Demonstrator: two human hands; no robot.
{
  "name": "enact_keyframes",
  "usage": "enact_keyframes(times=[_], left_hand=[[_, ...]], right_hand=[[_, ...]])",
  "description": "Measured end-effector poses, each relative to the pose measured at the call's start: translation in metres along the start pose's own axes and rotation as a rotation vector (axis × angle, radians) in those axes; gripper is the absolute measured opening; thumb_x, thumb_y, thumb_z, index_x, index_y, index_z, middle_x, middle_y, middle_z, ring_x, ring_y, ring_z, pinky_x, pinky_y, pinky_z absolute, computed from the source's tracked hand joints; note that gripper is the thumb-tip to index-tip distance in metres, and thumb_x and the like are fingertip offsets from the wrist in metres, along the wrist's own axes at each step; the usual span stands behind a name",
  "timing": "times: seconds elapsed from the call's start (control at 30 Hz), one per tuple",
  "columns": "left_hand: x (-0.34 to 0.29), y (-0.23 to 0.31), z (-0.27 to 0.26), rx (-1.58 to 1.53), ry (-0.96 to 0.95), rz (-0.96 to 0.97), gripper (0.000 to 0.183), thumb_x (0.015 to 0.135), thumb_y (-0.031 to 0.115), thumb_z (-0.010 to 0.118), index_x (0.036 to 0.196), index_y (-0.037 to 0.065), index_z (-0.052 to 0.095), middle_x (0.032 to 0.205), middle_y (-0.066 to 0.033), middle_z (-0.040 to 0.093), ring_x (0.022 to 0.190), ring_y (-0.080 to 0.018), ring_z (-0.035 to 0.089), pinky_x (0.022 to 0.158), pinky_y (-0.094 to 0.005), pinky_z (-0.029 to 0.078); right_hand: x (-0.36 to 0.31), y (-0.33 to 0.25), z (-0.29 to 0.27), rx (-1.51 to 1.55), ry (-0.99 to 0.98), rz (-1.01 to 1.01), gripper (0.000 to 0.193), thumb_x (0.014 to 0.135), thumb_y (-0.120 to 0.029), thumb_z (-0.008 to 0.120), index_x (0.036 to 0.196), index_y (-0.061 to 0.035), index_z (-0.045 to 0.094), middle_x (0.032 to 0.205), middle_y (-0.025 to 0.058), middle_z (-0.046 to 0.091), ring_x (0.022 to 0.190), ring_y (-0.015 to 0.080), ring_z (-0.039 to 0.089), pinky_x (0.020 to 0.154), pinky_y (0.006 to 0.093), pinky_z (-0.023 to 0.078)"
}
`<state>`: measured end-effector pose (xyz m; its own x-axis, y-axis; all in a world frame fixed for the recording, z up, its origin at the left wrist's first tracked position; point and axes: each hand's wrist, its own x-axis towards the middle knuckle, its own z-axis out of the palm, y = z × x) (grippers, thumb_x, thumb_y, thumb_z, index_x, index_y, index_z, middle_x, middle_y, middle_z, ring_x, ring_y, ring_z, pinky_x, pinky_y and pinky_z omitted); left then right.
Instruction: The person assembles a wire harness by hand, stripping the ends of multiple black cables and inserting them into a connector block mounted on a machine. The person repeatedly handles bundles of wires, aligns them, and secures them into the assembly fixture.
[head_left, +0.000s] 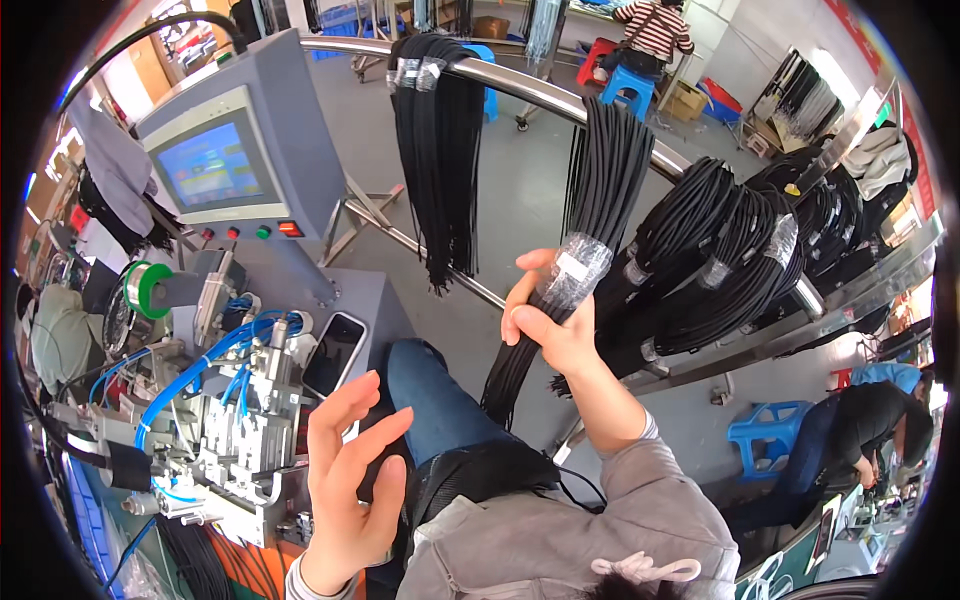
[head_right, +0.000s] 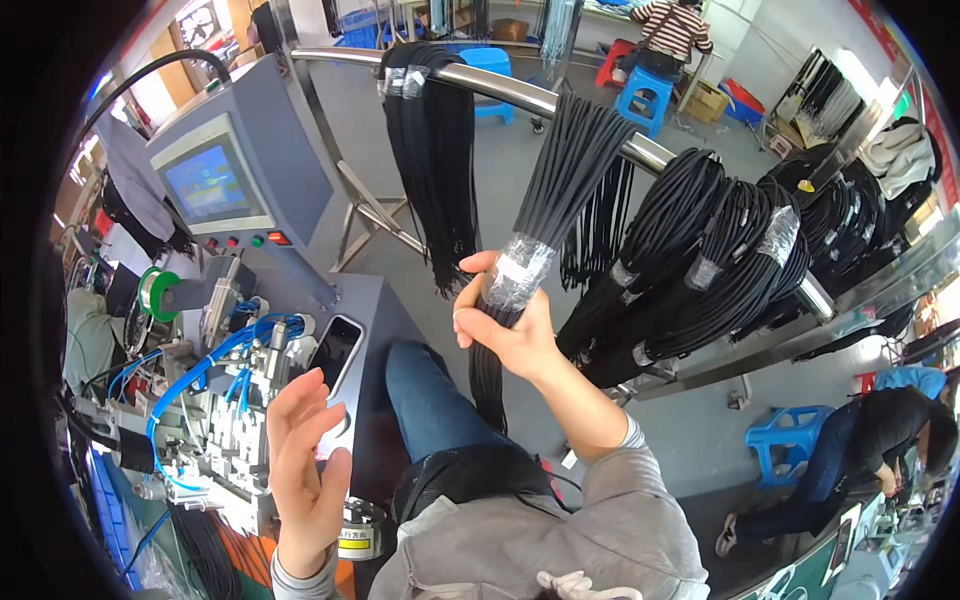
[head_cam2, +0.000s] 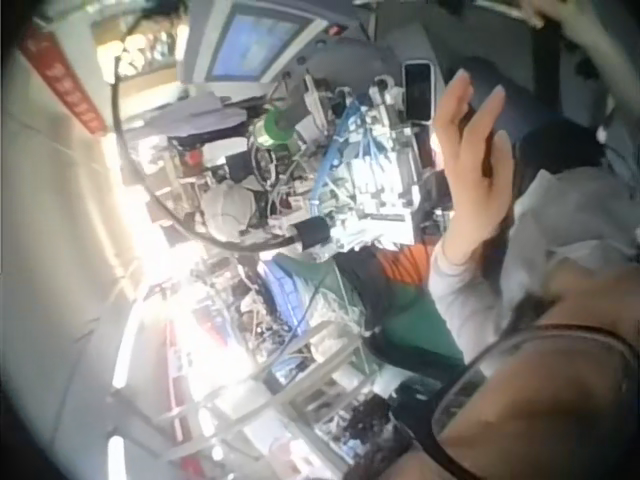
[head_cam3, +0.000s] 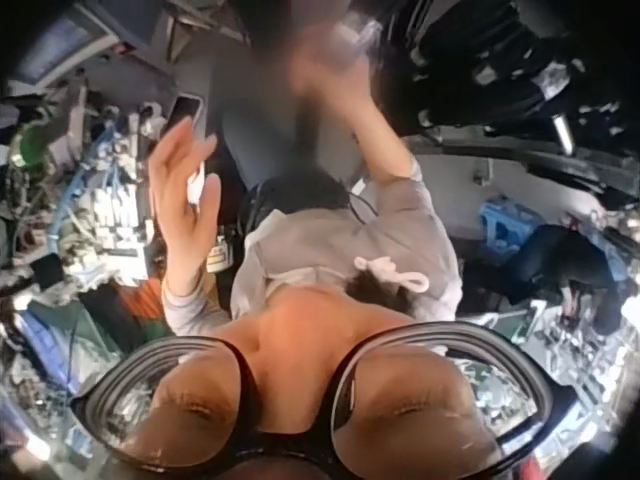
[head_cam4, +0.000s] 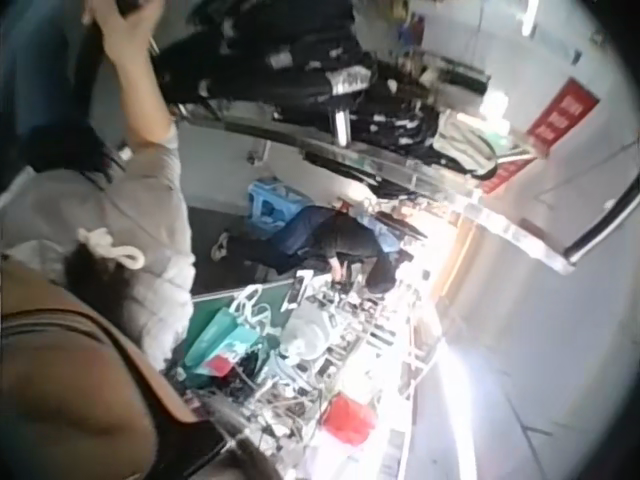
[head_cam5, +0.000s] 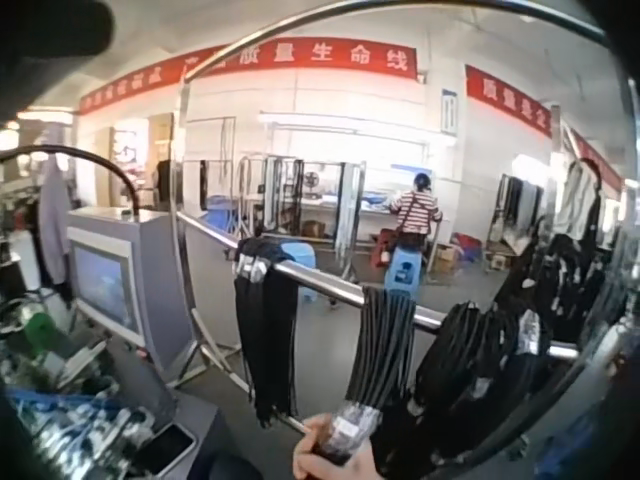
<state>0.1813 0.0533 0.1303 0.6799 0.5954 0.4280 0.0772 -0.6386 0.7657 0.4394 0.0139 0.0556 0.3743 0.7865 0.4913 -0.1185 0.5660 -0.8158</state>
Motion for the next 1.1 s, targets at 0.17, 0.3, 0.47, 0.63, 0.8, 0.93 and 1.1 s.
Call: enact_keyframes(times=[0.17,0.3,0.47,0.63,0.8,0.93,1.1], left_hand=[[0.013,-0.008,0.022,-0.017,-0.086,-0.036,0.042,0.075,-0.010,0.054,0.115,0.002,0.061,0.133,-0.0211,0.044,0.114,-0.0343,0.049,0.097,-0.0421,0.041],[0.027,-0.013,0.042,-0.077,-0.156,-0.099,0.047,0.073,-0.009,0.055,0.118,0.002,0.058,0.135,-0.0186,0.043,0.122,-0.0326,0.047,0.103,-0.0412,0.036],[0.066,-0.055,0.098,-0.017,-0.233,0.057,0.071,0.074,0.011,0.075,0.136,0.002,0.040,0.135,-0.0213,0.040,0.124,-0.0383,0.043,0.103,-0.0437,0.037],[0.088,-0.064,0.145,-0.294,-0.546,0.127,0.084,0.076,0.023,0.078,0.141,0.001,0.030,0.137,-0.0192,0.040,0.130,-0.0337,0.038,0.106,-0.0418,0.033],[0.088,-0.055,0.168,-0.402,-0.379,0.174,0.039,0.074,0.021,0.077,0.104,0.003,0.060,0.100,-0.0141,0.063,0.096,-0.0345,0.061,0.087,-0.0437,0.045],[0.083,-0.053,0.169,-0.310,-0.512,0.114,0.057,0.072,0.011,0.078,0.121,0.000,0.050,0.117,-0.0158,0.056,0.112,-0.0328,0.055,0.095,-0.0397,0.042],[0.071,-0.051,0.171,-0.253,-0.471,0.021,0.042,0.077,0.029,0.074,0.106,0.002,0.058,0.096,-0.0159,0.063,0.092,-0.0355,0.061,0.083,-0.0437,0.047]], right_hand=[[-0.011,0.000,-0.018,0.051,-0.046,-0.052,0.044,0.083,0.004,0.062,0.123,0.0008,0.043,0.076,0.0100,0.060,0.064,0.0154,0.060,0.059,0.0282,0.049],[-0.012,0.001,-0.024,0.019,-0.059,-0.022,0.043,0.085,0.003,0.062,0.123,0.0007,0.043,0.081,0.0103,0.062,0.072,0.0158,0.061,0.065,0.0284,0.049],[0.008,-0.012,-0.023,-0.017,-0.205,-0.108,0.039,0.083,0.000,0.060,0.119,0.0021,0.046,0.098,0.0118,0.064,0.105,0.0215,0.056,0.092,0.0368,0.042],[0.001,-0.019,-0.042,0.339,-0.316,-0.100,0.044,0.075,-0.018,0.063,0.113,-0.0016,0.048,0.081,0.0184,0.067,0.095,0.0299,0.057,0.088,0.0429,0.041],[-0.006,-0.018,-0.060,0.531,-0.432,-0.126,0.034,0.076,-0.020,0.061,0.104,-0.0068,0.048,0.074,0.0122,0.068,0.078,0.0254,0.061,0.074,0.0369,0.039],[-0.009,-0.017,-0.068,0.570,-0.462,-0.114,0.032,0.076,-0.018,0.062,0.103,-0.0077,0.048,0.074,0.0112,0.068,0.078,0.0256,0.061,0.073,0.0370,0.039],[-0.014,-0.014,-0.067,0.585,-0.405,-0.087,0.036,0.077,-0.017,0.062,0.108,-0.0059,0.047,0.072,0.0106,0.066,0.076,0.0261,0.059,0.071,0.0378,0.040]])
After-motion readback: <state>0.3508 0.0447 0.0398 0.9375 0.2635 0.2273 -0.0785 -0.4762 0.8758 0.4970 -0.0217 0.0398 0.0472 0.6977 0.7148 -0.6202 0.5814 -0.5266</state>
